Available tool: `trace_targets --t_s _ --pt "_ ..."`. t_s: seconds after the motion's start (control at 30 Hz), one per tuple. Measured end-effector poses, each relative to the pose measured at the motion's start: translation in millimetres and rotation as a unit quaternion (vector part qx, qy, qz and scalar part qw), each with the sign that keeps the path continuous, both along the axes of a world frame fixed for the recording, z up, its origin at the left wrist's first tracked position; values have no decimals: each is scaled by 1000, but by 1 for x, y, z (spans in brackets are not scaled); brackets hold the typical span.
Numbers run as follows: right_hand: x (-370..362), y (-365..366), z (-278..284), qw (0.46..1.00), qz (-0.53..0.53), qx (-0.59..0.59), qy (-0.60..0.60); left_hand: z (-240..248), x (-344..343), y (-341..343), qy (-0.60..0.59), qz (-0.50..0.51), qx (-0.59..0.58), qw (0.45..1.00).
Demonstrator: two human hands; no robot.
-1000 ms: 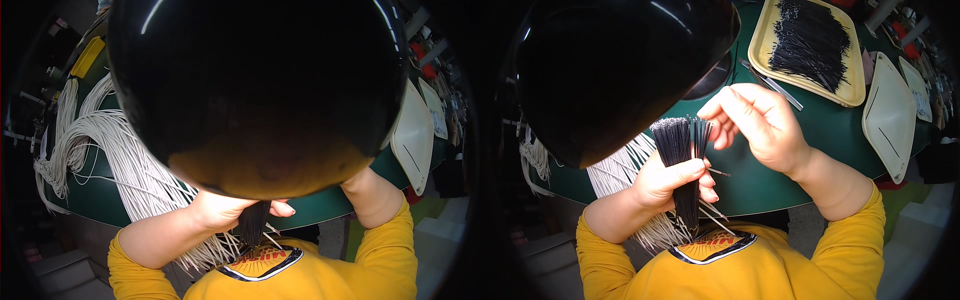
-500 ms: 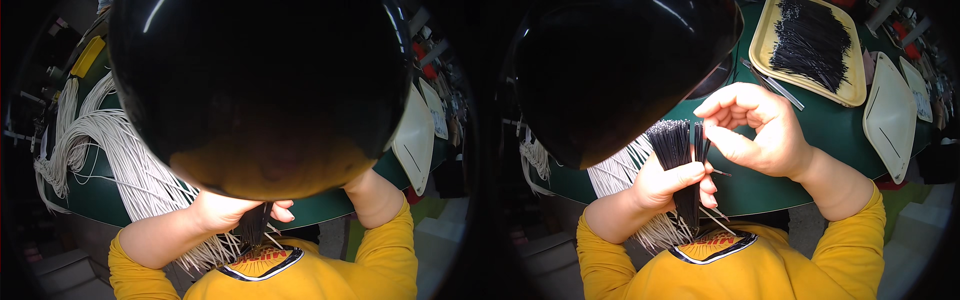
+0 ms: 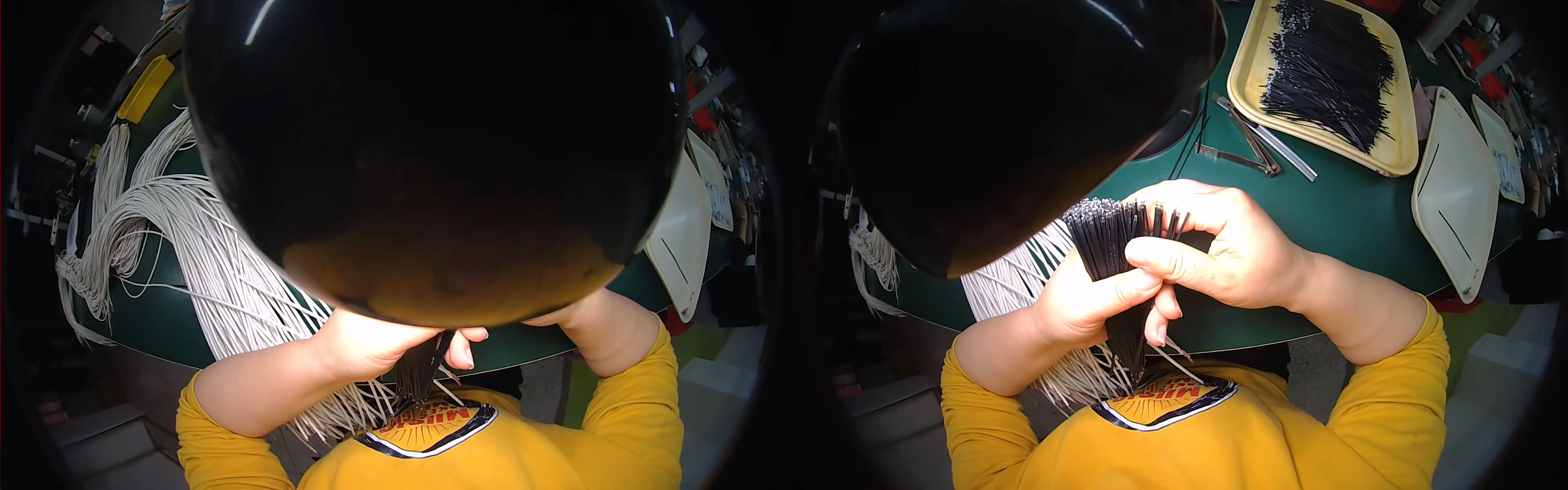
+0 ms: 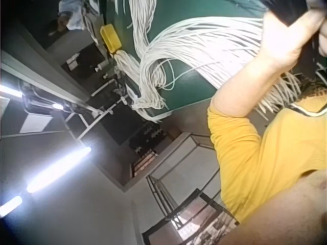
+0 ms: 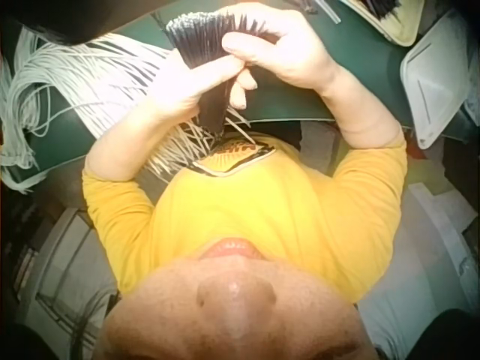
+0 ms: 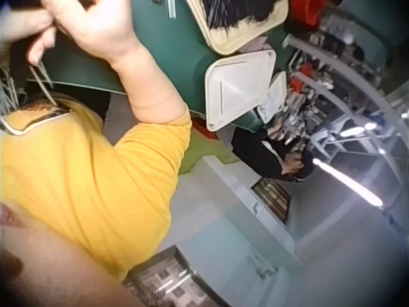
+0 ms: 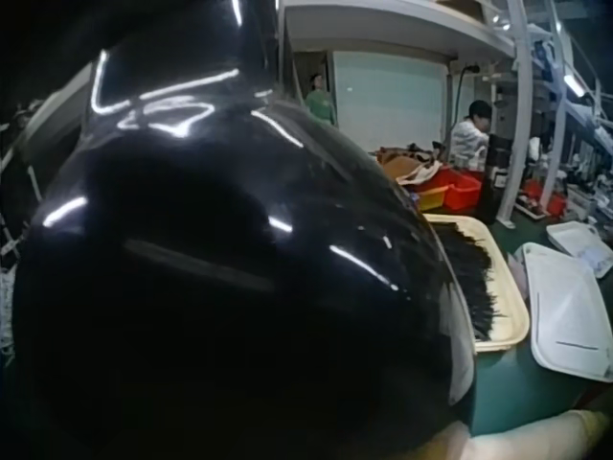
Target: The person slides black sleeves onto bundles of white wires by hand, fetches another bundle of white wires, and slides black sleeves onto wire ends before placing them into a tray.
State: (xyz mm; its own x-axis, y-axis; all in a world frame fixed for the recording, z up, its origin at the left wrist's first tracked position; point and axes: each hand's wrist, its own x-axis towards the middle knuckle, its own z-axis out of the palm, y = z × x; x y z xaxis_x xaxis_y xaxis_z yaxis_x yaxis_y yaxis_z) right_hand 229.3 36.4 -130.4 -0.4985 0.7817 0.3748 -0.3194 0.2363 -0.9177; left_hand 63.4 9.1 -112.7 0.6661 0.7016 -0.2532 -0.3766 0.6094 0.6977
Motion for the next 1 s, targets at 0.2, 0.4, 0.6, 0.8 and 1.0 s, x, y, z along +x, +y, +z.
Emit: trace_targets --t_s 0.2,0.4,0.6,0.8,1.0 --pt "2 -2 3 1000 -15 -15 -1 -2 2 2 -26 -13 31 999" --pt "5 -3 9 999 -23 -38 12 7 2 2 -57 -9 -42 997" --pt "1 -5 2 1000 -27 -7 4 0 -2 -1 -36 3 -28 999" --pt "2 -5 13 998 -58 -32 -15 -1 0 0 -46 17 -5 999" --pt "5 -3 8 993 -119 -7 7 7 2 2 -11 1 -34 999"
